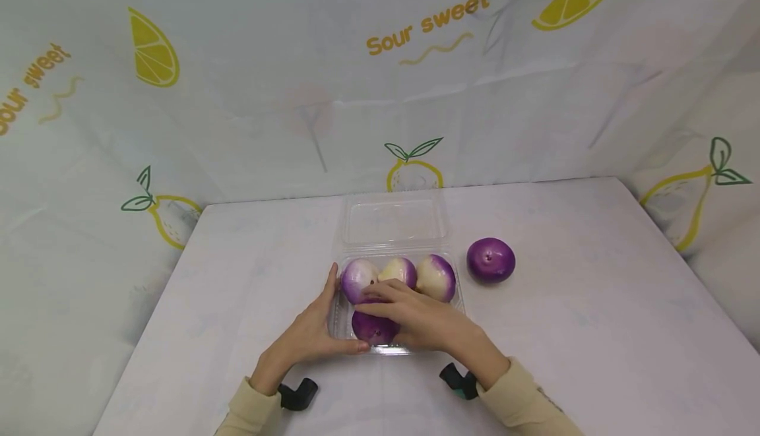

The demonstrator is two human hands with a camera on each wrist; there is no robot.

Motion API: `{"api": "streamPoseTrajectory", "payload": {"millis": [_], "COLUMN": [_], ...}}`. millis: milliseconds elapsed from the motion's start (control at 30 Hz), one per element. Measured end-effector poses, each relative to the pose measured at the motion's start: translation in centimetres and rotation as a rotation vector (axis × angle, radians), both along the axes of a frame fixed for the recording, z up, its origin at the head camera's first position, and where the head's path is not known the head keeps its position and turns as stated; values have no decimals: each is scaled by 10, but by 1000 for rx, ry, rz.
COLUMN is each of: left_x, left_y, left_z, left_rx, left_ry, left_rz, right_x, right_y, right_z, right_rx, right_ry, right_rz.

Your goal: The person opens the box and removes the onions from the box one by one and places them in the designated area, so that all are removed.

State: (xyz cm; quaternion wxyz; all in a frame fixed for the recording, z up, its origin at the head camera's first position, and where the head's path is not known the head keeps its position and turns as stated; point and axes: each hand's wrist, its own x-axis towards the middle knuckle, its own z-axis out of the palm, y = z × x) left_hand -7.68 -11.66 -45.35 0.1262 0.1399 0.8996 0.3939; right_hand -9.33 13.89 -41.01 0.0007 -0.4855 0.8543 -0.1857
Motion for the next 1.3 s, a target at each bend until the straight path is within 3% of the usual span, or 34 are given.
{"api": "streamPoseTrajectory", "payload": {"millis": [267,567,900,1167,1300], "left_x": [-1,0,0,-1,-2], "left_y": [1,1,1,1,1], "left_z": [-1,0,-1,-2,-2], "left_rx": [-10,-11,-16,-17,-15], "left_ry": [4,12,18,19,18], "left_rz": [1,-3,4,5,8], "right_x": [0,-1,-3,-1,-1], "right_y": [-4,-1,3,4,5], "right_z": [-1,-3,1,4,3], "right_rx": [64,11,-119,-211,-261], "right_ry": [10,52,51,-9,20], "right_rz": [-28,-17,-42,-99,-122]}}
